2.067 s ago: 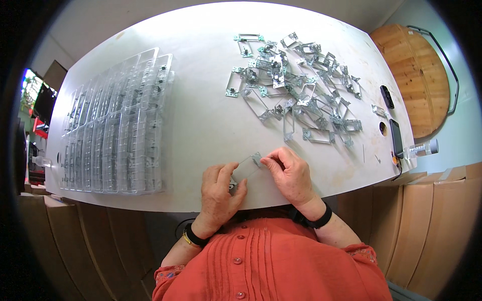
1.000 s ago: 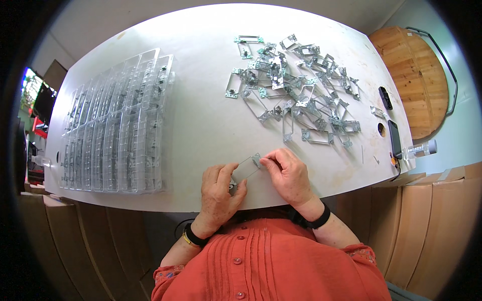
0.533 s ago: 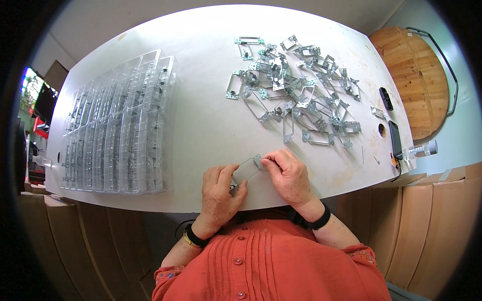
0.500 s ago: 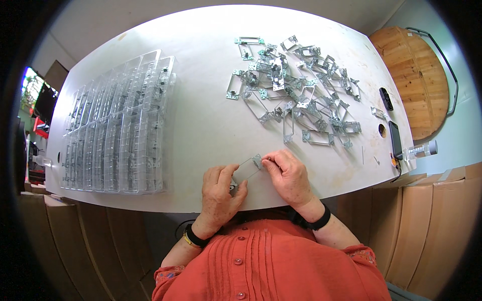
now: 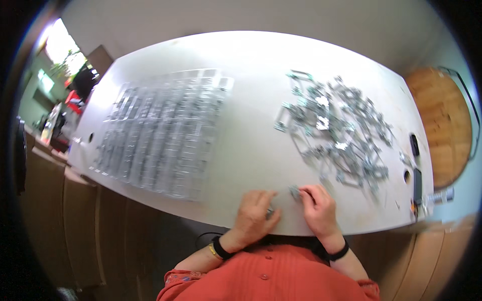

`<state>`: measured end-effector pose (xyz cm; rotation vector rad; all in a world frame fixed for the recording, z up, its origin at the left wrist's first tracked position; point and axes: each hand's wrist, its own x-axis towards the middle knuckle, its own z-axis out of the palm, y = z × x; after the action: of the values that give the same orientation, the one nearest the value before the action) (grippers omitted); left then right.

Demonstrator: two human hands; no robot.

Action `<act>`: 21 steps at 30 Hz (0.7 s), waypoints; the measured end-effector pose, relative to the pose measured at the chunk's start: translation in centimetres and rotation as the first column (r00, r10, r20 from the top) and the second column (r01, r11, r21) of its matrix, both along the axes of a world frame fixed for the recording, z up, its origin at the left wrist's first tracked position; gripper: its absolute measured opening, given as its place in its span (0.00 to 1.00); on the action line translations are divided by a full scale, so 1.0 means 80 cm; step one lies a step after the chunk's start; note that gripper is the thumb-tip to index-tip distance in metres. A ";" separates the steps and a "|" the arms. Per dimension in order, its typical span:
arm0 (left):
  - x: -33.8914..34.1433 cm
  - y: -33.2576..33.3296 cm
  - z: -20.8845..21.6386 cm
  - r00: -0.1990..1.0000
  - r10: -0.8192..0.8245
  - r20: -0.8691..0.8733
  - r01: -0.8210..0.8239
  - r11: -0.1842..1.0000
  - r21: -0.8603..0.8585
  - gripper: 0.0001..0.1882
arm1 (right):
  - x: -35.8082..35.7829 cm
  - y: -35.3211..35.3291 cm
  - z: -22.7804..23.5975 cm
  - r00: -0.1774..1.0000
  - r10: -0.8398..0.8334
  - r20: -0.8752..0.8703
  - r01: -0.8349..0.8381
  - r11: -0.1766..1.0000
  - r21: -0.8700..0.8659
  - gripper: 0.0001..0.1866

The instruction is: The person assembles small metal hardware components by hand at a white table. They pick up rectangular metal frames and small screws, insert the screws into the frames, and place the assembled units into a clear plastic organizer tray. The process is repeated continuously throughout the video.

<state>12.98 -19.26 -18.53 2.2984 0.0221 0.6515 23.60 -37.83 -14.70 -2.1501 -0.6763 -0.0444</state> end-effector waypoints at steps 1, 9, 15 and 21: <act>0.001 -0.001 -0.002 1.000 -0.002 0.020 0.002 1.000 -0.014 0.25 | 0.000 0.000 0.001 1.000 0.010 0.005 -0.010 1.000 -0.008 0.04; -0.003 -0.003 -0.006 1.000 0.017 0.020 -0.016 0.998 -0.052 0.25 | -0.003 -0.007 -0.004 0.998 0.016 0.052 -0.016 1.000 -0.013 0.01; -0.004 -0.009 -0.010 0.999 0.036 0.041 -0.035 0.999 -0.026 0.24 | 0.003 -0.018 -0.003 0.999 -0.029 -0.025 0.029 1.000 0.012 0.03; -0.003 -0.006 -0.005 0.999 0.041 -0.032 -0.043 0.997 -0.064 0.15 | 0.012 -0.026 -0.003 0.994 -0.045 -0.101 0.051 0.997 0.057 0.03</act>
<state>12.74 -19.75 -18.92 2.2508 0.1043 0.6283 24.57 -39.93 -14.97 -2.0960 -0.5588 0.0162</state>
